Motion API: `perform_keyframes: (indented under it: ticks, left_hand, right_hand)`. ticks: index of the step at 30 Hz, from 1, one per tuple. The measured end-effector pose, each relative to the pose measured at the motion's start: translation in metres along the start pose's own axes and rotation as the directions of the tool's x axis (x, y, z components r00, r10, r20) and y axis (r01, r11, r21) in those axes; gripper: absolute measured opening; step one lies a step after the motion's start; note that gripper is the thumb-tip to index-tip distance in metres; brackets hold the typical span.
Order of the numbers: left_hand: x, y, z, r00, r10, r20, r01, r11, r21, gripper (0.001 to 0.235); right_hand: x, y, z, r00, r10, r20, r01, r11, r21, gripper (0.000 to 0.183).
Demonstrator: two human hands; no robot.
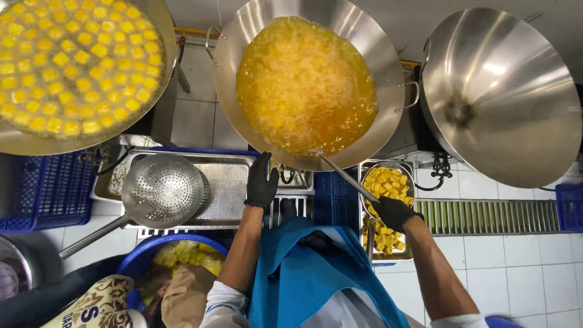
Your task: The person uses a large mesh strainer to scoop yellow food items from a wok of hot oil and transfers them to a metal tray. They also add more raw yellow cubes from a blue basin into the wok to continue frying.
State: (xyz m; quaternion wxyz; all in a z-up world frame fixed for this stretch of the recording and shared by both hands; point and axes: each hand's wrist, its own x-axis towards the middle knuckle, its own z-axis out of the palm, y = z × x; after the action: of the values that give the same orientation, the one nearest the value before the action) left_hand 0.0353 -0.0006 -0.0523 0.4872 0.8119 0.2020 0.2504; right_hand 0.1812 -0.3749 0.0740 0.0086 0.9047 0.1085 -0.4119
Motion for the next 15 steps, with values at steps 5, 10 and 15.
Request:
perform_keyframes:
  ticks: [5,10,15]
  left_hand:
    - [-0.001,0.001,-0.004,1.000,-0.013,0.015,0.013,1.000,0.002,0.053]
    - [-0.004,0.006,-0.006,1.000,0.010,0.014,-0.010,1.000,-0.011,0.053]
    - [-0.005,0.017,-0.016,0.997,-0.069,0.038,0.069,0.998,-0.007,0.052]
  right_hand:
    - [0.016,-0.027,0.002,0.983,0.133,0.126,-0.129,0.991,-0.037,0.055]
    - [0.118,-0.020,0.046,0.991,-0.133,-0.018,0.129,0.979,-0.156,0.046]
    - [0.203,-0.068,0.064,0.972,-0.234,-0.008,0.225,0.944,-0.242,0.040]
